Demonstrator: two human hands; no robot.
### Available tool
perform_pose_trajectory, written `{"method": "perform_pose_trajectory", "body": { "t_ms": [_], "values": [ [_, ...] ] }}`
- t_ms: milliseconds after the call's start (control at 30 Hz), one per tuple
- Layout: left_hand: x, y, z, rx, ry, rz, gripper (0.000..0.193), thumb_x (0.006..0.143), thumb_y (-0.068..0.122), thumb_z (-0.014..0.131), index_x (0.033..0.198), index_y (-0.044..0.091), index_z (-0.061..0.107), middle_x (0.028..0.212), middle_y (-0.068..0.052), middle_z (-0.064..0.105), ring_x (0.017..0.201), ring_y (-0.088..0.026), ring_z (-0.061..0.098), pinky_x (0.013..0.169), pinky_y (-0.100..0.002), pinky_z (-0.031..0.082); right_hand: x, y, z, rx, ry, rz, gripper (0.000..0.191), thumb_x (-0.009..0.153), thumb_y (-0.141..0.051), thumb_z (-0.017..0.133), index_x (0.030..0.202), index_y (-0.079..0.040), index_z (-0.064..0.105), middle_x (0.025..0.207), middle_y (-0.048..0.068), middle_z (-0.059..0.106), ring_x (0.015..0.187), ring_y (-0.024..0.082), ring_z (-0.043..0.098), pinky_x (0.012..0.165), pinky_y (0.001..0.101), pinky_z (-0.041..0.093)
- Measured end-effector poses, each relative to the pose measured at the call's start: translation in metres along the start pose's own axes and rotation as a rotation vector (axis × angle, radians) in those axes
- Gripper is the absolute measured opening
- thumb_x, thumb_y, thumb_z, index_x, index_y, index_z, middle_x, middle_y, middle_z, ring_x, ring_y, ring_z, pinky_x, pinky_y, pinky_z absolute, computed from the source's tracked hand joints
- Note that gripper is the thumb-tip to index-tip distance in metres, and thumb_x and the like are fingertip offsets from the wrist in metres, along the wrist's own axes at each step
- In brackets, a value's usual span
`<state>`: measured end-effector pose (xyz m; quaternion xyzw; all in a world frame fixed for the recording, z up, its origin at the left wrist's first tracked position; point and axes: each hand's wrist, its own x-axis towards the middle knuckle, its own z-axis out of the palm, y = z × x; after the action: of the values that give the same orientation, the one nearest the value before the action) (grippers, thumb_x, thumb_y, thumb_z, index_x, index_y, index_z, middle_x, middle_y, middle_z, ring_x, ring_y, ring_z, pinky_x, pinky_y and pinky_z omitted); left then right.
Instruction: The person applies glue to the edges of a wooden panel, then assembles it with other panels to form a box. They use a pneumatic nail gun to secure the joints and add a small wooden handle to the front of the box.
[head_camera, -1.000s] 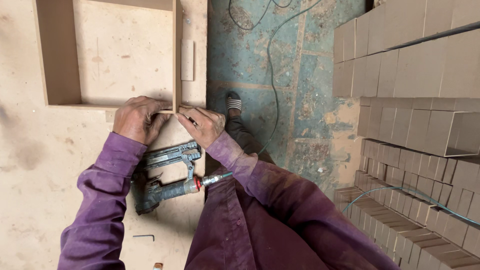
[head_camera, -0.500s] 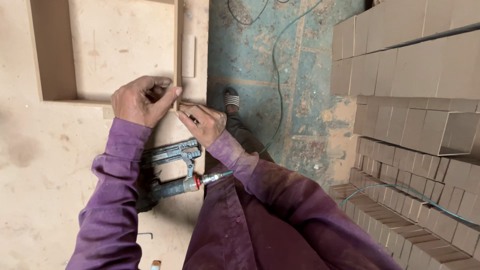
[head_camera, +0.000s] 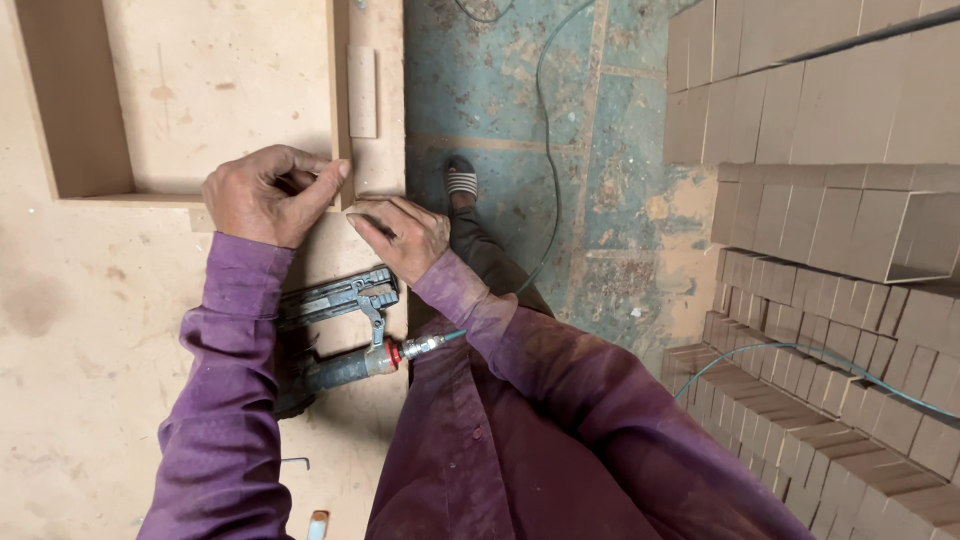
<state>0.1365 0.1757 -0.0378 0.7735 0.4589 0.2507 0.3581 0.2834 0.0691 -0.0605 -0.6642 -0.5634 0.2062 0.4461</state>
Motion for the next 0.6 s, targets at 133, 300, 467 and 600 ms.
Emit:
{"method": "perform_pose_trajectory", "body": {
  "t_ms": [133,300,467,600],
  "values": [
    [-0.001,-0.001,0.002,0.007,-0.003,-0.009,0.025,0.095,0.029,0.091,0.092,0.007,0.080,0.074,-0.005,0.074,0.063,-0.012,0.071,0.059,-0.026,0.054,-0.002,0.005,0.001,0.062,-0.090,0.162,0.021,0.093,-0.023,0.077,0.109,-0.010,0.075,0.107,0.002,0.075,0.078,0.016,0.076,0.072,0.0294,0.061],
    [-0.001,-0.005,0.003,-0.006,-0.003,0.008,0.024,0.096,0.028,0.091,0.094,0.006,0.080,0.076,-0.005,0.074,0.065,-0.012,0.071,0.061,-0.025,0.055,0.012,0.012,0.005,-0.074,-0.027,-0.070,0.017,0.091,-0.024,0.079,0.099,-0.010,0.073,0.103,0.001,0.074,0.083,0.019,0.075,0.070,0.0314,0.059],
    [-0.001,-0.008,0.003,-0.018,-0.006,0.020,0.023,0.097,0.027,0.090,0.093,0.007,0.080,0.077,-0.004,0.075,0.066,-0.011,0.072,0.062,-0.025,0.055,0.016,0.025,0.005,-0.092,-0.079,-0.202,0.015,0.093,-0.020,0.077,0.100,-0.009,0.071,0.102,0.004,0.072,0.083,0.022,0.074,0.072,0.0337,0.060],
    [-0.001,-0.008,0.003,-0.017,-0.007,0.001,0.023,0.096,0.028,0.090,0.092,0.007,0.080,0.075,-0.004,0.075,0.063,-0.011,0.071,0.059,-0.025,0.055,0.010,0.033,0.006,-0.094,-0.108,-0.210,0.014,0.096,-0.017,0.076,0.105,-0.008,0.072,0.107,0.003,0.073,0.090,0.022,0.076,0.076,0.0339,0.061]
  ]
}}
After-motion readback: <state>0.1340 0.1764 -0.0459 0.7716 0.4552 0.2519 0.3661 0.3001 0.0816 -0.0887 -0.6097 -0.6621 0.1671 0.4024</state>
